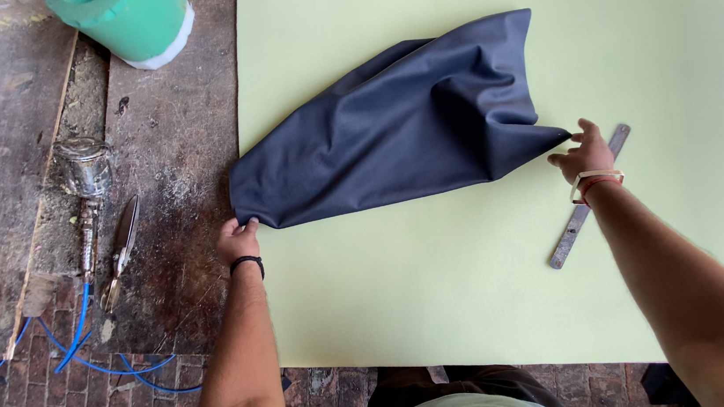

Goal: The person lays a dark fabric sheet on a workbench, sprays adhesive onto a foam sheet with a spray gun, then places the fabric over the foam and smooths it flat with both hands. They align the fabric edges, press it down, and later pick up the spray gun again to apply more adhesive near the fabric edge.

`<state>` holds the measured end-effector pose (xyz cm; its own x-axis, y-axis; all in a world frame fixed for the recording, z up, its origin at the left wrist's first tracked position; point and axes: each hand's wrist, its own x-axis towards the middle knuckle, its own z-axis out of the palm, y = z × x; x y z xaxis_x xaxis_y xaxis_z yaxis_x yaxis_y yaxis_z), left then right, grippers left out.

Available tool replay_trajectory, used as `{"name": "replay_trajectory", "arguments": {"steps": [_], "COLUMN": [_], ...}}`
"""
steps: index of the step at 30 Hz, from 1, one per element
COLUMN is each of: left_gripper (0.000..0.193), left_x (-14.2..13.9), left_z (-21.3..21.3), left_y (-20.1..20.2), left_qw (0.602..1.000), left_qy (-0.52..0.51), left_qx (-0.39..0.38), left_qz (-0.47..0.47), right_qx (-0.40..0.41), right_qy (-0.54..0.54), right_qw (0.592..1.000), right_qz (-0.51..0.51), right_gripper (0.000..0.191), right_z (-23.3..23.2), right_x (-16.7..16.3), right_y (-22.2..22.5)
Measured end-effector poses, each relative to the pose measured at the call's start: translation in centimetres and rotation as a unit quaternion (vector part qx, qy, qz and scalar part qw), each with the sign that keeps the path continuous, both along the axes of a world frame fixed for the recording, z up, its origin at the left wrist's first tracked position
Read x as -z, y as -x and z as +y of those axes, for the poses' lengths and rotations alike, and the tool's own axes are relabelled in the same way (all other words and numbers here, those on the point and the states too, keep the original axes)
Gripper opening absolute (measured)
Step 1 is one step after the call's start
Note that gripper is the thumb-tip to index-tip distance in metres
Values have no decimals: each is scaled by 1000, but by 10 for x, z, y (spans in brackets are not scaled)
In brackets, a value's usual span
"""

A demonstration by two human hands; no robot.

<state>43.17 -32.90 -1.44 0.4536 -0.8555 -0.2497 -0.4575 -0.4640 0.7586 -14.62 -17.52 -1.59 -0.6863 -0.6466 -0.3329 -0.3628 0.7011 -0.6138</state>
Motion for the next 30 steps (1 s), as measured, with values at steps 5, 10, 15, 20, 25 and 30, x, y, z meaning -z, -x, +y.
{"name": "replay_trajectory", "arguments": {"steps": [5, 10, 15, 20, 25, 30], "left_gripper": [29, 24, 18, 52, 69, 46], "left_x": [-7, -36, -101, -136, -71, -58], "left_z": [4, -13, -47, -64, -38, -50], "left_y": [-8, -17, -16, -9, 28, 16], "left_qw": [903, 940, 938, 830, 961, 931], "left_qy": [232, 176, 273, 234, -38, 25], "left_qx": [197, 241, 199, 104, 109, -32], "left_qz": [-302, -164, 78, 496, 253, 363], "right_qx": [-132, -138, -177, -202, -59, 4], "right_qy": [-42, 122, 297, 219, 172, 260], "right_qw": [986, 982, 934, 953, 977, 965], "right_qz": [87, 38, -93, -55, -111, -42], "right_gripper": [50, 31, 40, 67, 47, 18], "right_z": [-3, -2, -24, -63, -97, -93], "right_x": [-2, -17, -39, -50, -41, -39], "right_y": [3, -3, -3, -34, -65, -30]}}
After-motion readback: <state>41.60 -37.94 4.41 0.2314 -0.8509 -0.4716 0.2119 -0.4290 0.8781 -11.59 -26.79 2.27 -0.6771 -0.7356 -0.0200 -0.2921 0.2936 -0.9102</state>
